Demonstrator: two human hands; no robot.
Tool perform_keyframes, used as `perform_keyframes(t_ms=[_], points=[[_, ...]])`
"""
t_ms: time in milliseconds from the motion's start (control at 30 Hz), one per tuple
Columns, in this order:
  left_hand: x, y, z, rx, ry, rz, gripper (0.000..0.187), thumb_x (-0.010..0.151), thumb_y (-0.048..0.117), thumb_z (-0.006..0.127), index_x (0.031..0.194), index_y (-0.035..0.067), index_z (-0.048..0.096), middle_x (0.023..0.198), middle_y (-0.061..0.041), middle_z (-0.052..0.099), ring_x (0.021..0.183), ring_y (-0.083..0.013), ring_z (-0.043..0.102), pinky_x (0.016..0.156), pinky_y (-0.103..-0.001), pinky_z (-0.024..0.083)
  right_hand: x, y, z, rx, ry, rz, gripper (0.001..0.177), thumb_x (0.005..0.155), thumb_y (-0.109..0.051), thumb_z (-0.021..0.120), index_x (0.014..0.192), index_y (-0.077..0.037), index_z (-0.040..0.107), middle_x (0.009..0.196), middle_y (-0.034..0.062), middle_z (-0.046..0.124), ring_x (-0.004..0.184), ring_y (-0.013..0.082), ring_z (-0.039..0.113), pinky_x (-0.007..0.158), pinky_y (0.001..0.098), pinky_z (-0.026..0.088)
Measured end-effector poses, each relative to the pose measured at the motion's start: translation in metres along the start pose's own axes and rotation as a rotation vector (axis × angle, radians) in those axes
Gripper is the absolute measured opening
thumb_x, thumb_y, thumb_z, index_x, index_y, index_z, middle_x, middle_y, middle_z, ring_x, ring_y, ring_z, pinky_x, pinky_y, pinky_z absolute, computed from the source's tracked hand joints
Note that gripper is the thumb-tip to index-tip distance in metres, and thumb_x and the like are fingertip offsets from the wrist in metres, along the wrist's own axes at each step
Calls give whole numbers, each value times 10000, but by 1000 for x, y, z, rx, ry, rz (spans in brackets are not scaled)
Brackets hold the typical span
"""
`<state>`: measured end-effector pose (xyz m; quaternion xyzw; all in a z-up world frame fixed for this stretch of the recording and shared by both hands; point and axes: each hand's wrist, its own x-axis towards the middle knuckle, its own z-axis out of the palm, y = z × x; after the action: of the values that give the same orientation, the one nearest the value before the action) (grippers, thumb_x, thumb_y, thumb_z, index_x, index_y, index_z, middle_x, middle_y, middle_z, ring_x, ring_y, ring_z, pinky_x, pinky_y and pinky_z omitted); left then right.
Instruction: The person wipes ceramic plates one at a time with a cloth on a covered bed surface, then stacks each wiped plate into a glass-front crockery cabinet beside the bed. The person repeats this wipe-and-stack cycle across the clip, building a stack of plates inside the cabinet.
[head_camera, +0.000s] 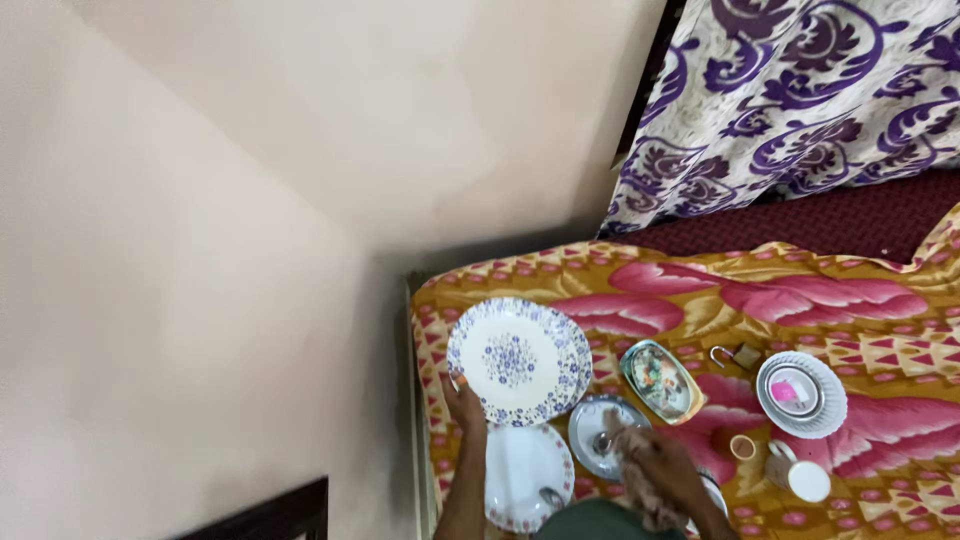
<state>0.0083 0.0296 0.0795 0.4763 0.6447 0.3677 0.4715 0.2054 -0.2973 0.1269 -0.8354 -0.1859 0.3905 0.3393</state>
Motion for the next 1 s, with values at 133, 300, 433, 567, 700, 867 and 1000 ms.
perform_keyframes(t_ms=[133, 300, 433, 567, 700, 867, 1000], points=[[-2, -4, -31, -124, -2, -158, 802, 935, 659, 554, 1384, -4, 594, 1064, -171, 697, 911, -290, 591, 815, -449, 506, 3, 3, -30, 401, 95, 102, 451, 981, -225, 584, 1381, -19, 617, 1154, 182, 743, 970, 254, 724, 871, 401, 574], [-35, -18, -68, -413, -133, -154, 851, 901, 658, 629, 1330, -76, 590, 1227, -156, 661, 1082, -253, 631, 917, -416, 530, -18, -50, -44, 793, 101, -210, 383, 1025, -144, 530, 1364, 14, 615, 1223, 98, 683, 1052, 197, 641, 913, 357, 499], [-76, -8, -82, -473, -133, -137, 855, 908, 648, 613, 1397, -51, 551, 1326, -162, 632, 1156, -252, 617, 962, -399, 517, -38, -139, -22, 161, 205, -686, 382, 940, -181, 622, 1268, 15, 649, 1467, 230, 521, 1355, 338, 469, 1104, 471, 406], [-122, 17, -89, -252, -56, -230, 708, 1006, 553, 569, 1440, 0, 489, 1335, -124, 580, 1203, -232, 571, 990, -368, 473, -71, -210, 9, -542, 136, -719, 665, 947, -337, 653, 1420, 89, 458, 1615, 265, 251, 1501, 405, 234, 1188, 590, 190], [-144, 39, -100, -305, -103, -151, 530, 1032, 453, 575, 1279, -16, 588, 1106, -111, 621, 988, -218, 594, 828, -368, 496, -117, -240, 45, -573, -139, -832, 666, 978, -360, 611, 1476, 20, 386, 1633, 245, 252, 1518, 403, 238, 1235, 516, 175], [-152, 37, -142, -493, -62, 140, 401, 1040, 378, 608, 1111, -16, 621, 990, -20, 593, 891, -112, 537, 771, -303, 470, -165, -229, 48, -688, -265, -1069, 697, 981, -380, 585, 1575, -113, 336, 1631, 199, 310, 1484, 346, 329, 1227, 625, 92], [-162, 38, -174, -442, -64, 242, 458, 1093, 418, 581, 1011, -30, 629, 879, 3, 604, 834, -85, 555, 730, -299, 474, -148, -226, 24, -1121, 91, -824, 644, 1002, -255, 542, 1611, -215, 335, 1472, 223, 400, 1507, 383, 290, 1188, 705, 118]])
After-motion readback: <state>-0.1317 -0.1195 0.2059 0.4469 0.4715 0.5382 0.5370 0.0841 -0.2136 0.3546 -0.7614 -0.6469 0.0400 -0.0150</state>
